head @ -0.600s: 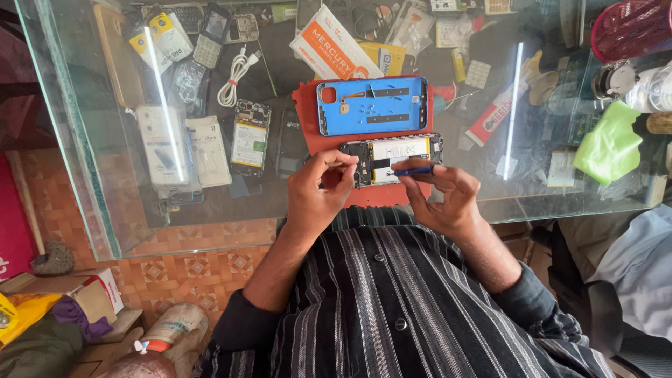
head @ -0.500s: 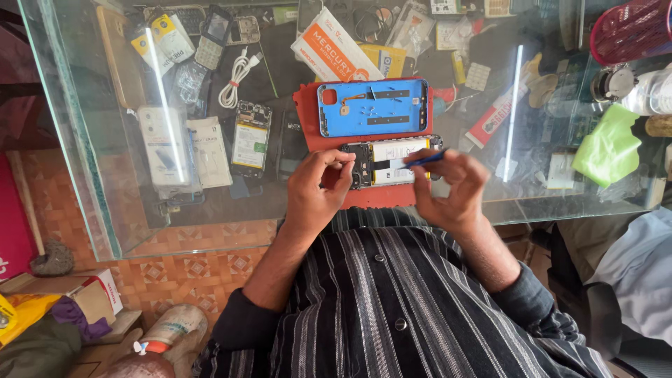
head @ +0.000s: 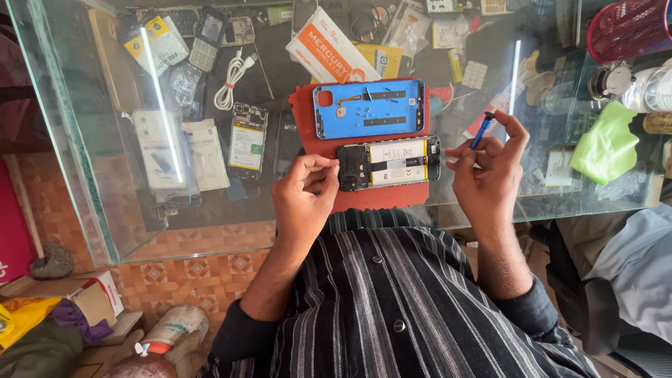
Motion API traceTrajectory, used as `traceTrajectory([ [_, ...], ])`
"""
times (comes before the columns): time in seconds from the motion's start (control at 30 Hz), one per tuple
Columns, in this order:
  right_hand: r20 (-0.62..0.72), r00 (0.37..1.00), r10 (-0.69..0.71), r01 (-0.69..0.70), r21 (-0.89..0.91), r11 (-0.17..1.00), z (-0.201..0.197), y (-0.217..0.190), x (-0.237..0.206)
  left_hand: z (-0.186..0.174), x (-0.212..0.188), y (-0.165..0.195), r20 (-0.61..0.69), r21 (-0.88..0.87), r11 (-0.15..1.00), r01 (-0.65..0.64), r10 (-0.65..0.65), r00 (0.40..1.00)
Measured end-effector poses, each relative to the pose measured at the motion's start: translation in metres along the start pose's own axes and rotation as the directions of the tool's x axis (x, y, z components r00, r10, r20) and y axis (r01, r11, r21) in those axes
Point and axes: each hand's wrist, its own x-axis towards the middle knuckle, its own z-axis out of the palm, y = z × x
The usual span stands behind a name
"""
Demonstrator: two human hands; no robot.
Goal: The person repairs a disassembled smartphone on a red mat, using a blue precision screwdriver to unscrew and remove small components from the phone body. They lift the display assembly aside, work on the battery compartment, and handle small screws and parts by hand while repositioning the phone.
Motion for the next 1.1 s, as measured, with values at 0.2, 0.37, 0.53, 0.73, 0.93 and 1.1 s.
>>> traceTrajectory([
  [0.2, 0.061, 0.997, 0.054, -0.061, 0.111, 0.992, 0.003, -0.001, 0.006, -0.002, 0.001, -0.004, 0.007, -0.061, 0.998, 0.029, -0.028, 1.0],
  [0.37, 0.08, 0.993, 0.084, -0.097, 0.18, 0.979, 0.008, -0.003, 0.017, -0.003, 0.006, -0.006, -0.038, -0.067, 0.997, -0.028, 0.025, 0.999],
  [0.53, 0.066, 0.996, -0.06, 0.052, 0.123, 0.991, 0.012, -0.008, 0.012, -0.004, 0.006, 0.0, -0.059, 0.113, 0.976, -0.185, 0.192, 0.98],
  [0.73, 0.038, 0.894, -0.446, 0.409, 0.334, 0.849, 0.03, 0.007, -0.021, -0.003, 0.0, 0.004, 0.058, 0.135, 0.925, -0.356, 0.351, 0.934],
  [0.93, 0.236, 0.763, -0.601, 0.599, 0.089, 0.796, 0.043, 0.022, -0.027, 0.0, -0.003, -0.008, 0.133, 0.019, 0.961, -0.275, 0.27, 0.954],
  [1.1, 0.354, 0.764, -0.539, 0.614, -0.144, 0.776, 0.024, 0.01, -0.027, 0.0, -0.006, -0.018, 0.163, -0.07, 0.966, -0.247, 0.256, 0.953],
])
